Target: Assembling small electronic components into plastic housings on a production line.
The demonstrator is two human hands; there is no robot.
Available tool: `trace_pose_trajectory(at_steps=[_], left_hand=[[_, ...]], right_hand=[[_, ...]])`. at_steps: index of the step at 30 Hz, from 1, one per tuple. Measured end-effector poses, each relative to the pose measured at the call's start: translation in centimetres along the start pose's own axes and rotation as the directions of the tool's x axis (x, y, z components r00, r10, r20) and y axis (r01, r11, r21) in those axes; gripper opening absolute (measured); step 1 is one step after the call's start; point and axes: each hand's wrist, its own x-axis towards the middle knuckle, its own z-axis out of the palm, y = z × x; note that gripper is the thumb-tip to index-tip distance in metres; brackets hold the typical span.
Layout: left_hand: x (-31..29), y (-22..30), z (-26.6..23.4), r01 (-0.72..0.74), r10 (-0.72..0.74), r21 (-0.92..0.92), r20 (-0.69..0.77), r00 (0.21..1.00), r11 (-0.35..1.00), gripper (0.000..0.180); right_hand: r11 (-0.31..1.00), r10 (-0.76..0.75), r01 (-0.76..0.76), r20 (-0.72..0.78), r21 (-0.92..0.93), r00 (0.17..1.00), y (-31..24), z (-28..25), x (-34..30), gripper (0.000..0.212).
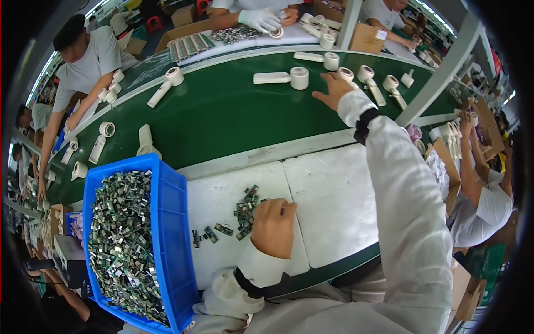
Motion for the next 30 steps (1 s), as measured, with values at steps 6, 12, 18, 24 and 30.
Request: trace_pose_trajectory(at_steps=[6,12,18,24,30], left_hand=[[0.4,1.6,0.8,-0.095,0.096,-0.272,-0.009,0.995,0.958,0.032],[0.2,1.5,1.8,-0.137,0.148,-0.278,0.02,0.989,0.951,0.033],[0.4,0.8,0.4,-0.037,0.049,-0.125,0.097,0.994,0.992,0.025],[0.6,1.9,0.4,0.054,-0.042,-0.394,0.037,0.998,0.917,0.02],[0.9,1.7,0.7,-0.018,0.048,-0.366,0.073,0.996,0.93,0.017]], right_hand=[[0.968,0.054,-0.008,-0.175,0.252,0.983,0.0,5.7,6.5,0.094],[0.892,0.28,-0.27,0.024,0.363,0.96,-0.2,1.7,4.6,0.093],[0.487,0.147,-0.189,0.133,0.853,0.98,-3.3,-10.8,-6.7,0.064],[0.673,0.074,-0.286,0.322,0.682,0.944,0.2,-17.2,-21.2,0.065],[0.997,-0.001,-0.019,0.276,0.069,0.961,-2.7,-11.0,-26.9,0.061]])
